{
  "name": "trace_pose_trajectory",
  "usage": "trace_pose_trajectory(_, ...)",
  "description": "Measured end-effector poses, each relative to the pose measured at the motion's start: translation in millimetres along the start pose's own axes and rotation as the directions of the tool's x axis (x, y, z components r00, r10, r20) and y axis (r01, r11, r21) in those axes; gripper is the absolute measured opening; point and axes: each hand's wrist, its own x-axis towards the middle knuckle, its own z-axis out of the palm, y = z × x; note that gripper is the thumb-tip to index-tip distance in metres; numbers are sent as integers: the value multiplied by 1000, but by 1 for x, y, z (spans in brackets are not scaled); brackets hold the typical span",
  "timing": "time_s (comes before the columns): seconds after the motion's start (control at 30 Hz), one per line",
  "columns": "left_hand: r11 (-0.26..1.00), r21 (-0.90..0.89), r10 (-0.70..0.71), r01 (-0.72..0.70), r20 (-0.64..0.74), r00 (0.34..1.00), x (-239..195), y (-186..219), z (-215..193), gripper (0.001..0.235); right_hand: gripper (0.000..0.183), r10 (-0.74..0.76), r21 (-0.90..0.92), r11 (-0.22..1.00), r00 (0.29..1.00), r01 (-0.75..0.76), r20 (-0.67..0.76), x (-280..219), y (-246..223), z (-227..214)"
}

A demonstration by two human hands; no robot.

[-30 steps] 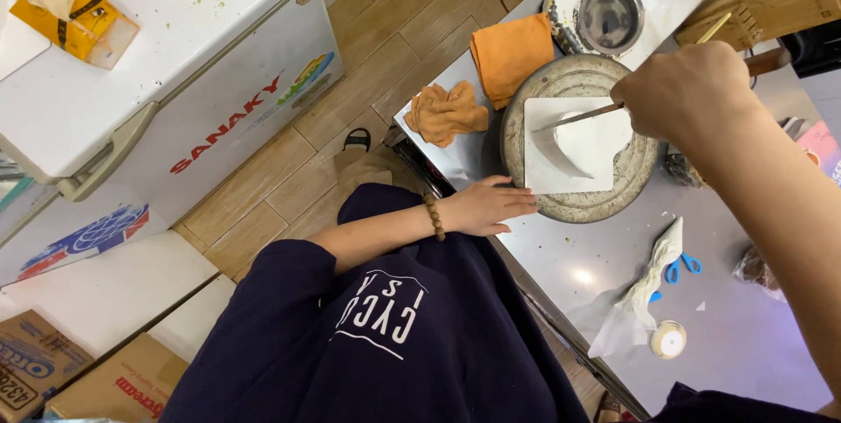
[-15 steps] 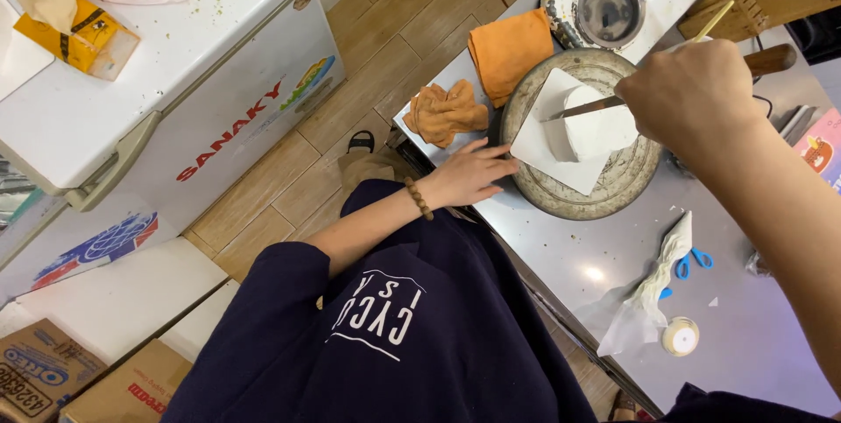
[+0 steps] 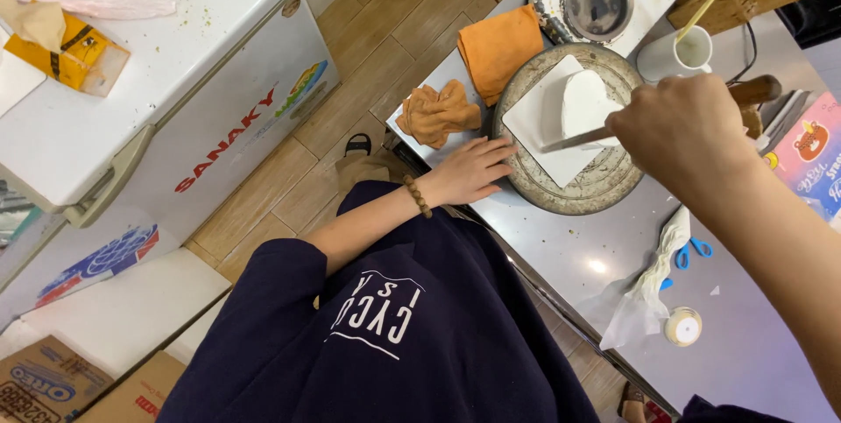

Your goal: Applying and smoothing icing onto a heart-shaped cake using a piping bag and a spatula.

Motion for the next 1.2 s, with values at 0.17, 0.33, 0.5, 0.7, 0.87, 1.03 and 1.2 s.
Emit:
trace_pose_trajectory(0.17, 1000, -13, -11, 11, 42, 999, 5, 6, -7, 66, 24, 255, 148, 962, 948, -230, -190, -48, 17, -2)
trace_pose_trajectory(0.33, 997, 71, -44, 39, 70, 997, 6, -4, -8, 85, 28, 530, 533, 763, 827, -367, -189, -84, 5, 94)
trace_pose_trajectory(0.5, 997, 65, -43, 35, 123, 991, 6, -12, -14, 92, 37, 778, 838, 367, 627, -404, -39, -90, -111, 209)
trace_pose_trajectory(0.7, 994, 96, -82, 60, 245, 966, 8, 0, -28, 99, 40, 847, 919, -203, 411, -338, 338, -56, -251, 221)
trace_pose_trajectory(0.87, 997, 65, -61, 47, 233, 971, 3, 11, -20, 100, 42, 809, 884, -336, 382, -324, 447, -41, -274, 187)
trace_pose_trajectory(1.03, 997, 60, -55, 41, 258, 965, 0, 21, -14, 99, 44, 797, 925, -289, 472, -247, 376, -45, -276, 152)
trace_pose_trajectory(1.2, 999, 12, -32, 29, 274, 961, -3, 29, -14, 97, 40, 888, 939, -256, 327, -229, 322, -36, -264, 184)
